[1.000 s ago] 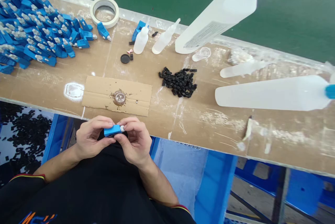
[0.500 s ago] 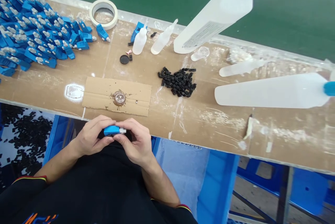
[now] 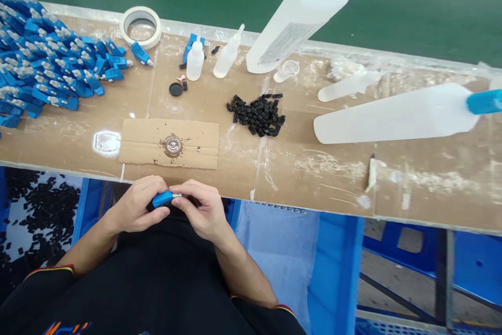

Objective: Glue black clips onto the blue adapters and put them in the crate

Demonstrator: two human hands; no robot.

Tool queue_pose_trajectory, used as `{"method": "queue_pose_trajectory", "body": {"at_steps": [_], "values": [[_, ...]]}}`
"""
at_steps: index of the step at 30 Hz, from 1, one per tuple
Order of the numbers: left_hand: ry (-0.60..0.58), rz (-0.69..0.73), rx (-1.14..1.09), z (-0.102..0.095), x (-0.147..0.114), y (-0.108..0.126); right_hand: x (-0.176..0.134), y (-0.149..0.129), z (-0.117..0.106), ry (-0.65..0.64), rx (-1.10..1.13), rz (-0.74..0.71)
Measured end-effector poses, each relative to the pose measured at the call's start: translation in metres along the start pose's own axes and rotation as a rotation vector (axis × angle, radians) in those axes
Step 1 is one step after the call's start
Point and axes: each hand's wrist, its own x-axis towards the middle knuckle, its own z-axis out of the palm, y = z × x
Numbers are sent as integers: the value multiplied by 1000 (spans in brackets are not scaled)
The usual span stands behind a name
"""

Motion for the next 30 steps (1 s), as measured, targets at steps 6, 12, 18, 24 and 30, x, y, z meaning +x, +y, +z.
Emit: {"method": "queue_pose_trajectory", "body": {"at_steps": [6,12,18,24,30], "values": [[11,31,12,1,3,1,-3,2,-5,-38,171,95],[40,216,268,11,3,-2,-11,8,-7,-100,367,397],[-81,356,391,30,24,-7,-34,30,-13,141,612,440],[-167,547,438,80,45,5,-82,53,-32,391,678,461],[-162,398,187,103,49,17,-163,92,-150,783,-27,500]]}}
